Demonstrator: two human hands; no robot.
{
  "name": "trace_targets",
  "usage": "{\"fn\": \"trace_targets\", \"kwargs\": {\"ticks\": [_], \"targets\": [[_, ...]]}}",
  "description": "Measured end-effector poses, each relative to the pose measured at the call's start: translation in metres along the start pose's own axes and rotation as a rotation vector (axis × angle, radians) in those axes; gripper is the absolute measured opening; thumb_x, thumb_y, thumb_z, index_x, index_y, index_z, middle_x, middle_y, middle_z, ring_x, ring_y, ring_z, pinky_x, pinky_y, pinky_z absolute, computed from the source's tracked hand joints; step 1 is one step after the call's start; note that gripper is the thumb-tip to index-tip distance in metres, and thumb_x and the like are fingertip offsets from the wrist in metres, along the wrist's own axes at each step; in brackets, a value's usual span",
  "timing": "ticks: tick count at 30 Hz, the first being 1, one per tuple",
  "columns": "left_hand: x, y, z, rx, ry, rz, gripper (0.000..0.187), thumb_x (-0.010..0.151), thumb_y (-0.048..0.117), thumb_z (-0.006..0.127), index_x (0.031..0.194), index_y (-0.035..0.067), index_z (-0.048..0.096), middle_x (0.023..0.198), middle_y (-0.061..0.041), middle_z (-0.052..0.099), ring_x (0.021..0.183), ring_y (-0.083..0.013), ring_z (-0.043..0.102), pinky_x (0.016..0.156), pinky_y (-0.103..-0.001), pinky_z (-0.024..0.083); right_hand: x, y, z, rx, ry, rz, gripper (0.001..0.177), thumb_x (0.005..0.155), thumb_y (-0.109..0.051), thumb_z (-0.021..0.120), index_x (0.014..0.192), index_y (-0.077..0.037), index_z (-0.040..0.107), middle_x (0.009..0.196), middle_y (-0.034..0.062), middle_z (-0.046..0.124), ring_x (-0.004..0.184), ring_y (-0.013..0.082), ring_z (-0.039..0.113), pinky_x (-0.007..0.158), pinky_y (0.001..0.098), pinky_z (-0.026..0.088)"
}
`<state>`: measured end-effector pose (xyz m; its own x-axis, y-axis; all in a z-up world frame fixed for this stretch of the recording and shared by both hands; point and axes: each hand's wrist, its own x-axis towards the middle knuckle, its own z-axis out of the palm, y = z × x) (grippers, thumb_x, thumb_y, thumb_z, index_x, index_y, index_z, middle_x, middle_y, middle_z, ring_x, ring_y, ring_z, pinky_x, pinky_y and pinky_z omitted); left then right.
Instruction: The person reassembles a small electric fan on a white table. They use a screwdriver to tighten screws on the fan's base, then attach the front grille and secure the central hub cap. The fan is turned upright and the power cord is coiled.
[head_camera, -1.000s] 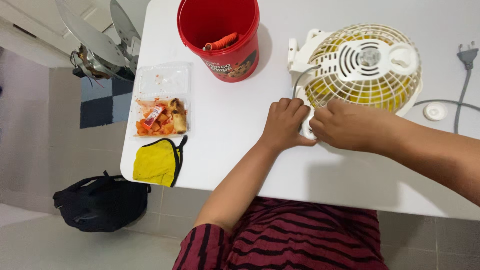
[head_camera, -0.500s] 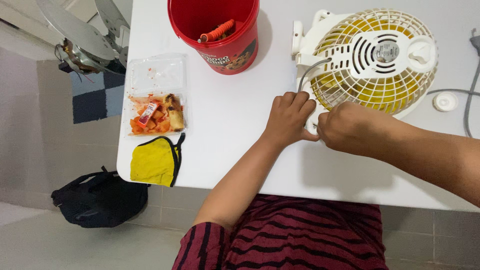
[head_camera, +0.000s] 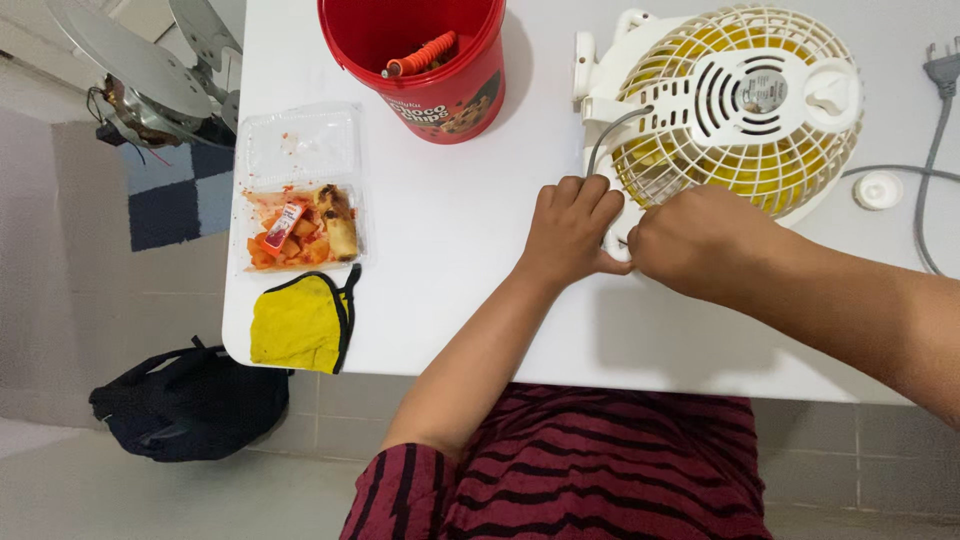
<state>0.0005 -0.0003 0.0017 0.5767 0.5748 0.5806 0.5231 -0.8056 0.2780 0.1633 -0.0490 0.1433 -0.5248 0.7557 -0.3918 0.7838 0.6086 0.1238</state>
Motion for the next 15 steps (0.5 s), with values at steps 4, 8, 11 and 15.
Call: {"fn": "trace_targets", "kwargs": {"ticks": [4,8,11,15], "targets": [[0.001,0.001,0.001,-0.001,0.025,0.010,0.071,0.051,0.054,0.086,0.103,0.014,0.056,0.107,-0.004,0.051,0.097,-0.0270,0.048,0.079,-0.043,0.038,-0.001,-0.003,-0.007,0.051,-0.070,0.102,0.008,0.082,-0.019,0.069,0.081,-0.013,0.075,0.076,0.0101,0.074,0.071,0.0280,0.074,0.063,0.0410,0.059],[0.000,-0.001,-0.001,-0.005,0.010,0.030,0.071,0.050,0.052,0.085,0.103,0.014,0.057,0.107,-0.004,0.051,0.098,-0.0274,0.049,0.081,-0.043,0.039,-0.001,-0.009,-0.004,0.052,-0.095,0.152,0.011,0.082,-0.019,0.068,0.079,-0.013,0.076,0.081,0.0107,0.074,0.075,0.0267,0.074,0.067,0.0397,0.059],[-0.001,0.001,-0.003,0.001,0.019,0.059,0.068,0.055,0.050,0.086,0.105,0.014,0.056,0.108,-0.004,0.051,0.100,-0.0271,0.049,0.083,-0.043,0.039,-0.001,-0.008,0.000,0.146,-0.002,0.181,0.009,0.081,-0.017,0.069,0.079,-0.012,0.076,0.081,0.0115,0.073,0.074,0.0296,0.074,0.064,0.0433,0.059],[0.001,0.002,-0.008,-0.016,-0.004,0.081,0.069,0.054,0.051,0.086,0.105,0.014,0.057,0.106,-0.003,0.052,0.098,-0.0281,0.049,0.083,-0.044,0.039,-0.005,-0.013,-0.003,-0.024,0.097,0.175,0.009,0.080,-0.018,0.069,0.078,-0.013,0.075,0.080,0.0090,0.072,0.077,0.0253,0.073,0.067,0.0388,0.058]]}}
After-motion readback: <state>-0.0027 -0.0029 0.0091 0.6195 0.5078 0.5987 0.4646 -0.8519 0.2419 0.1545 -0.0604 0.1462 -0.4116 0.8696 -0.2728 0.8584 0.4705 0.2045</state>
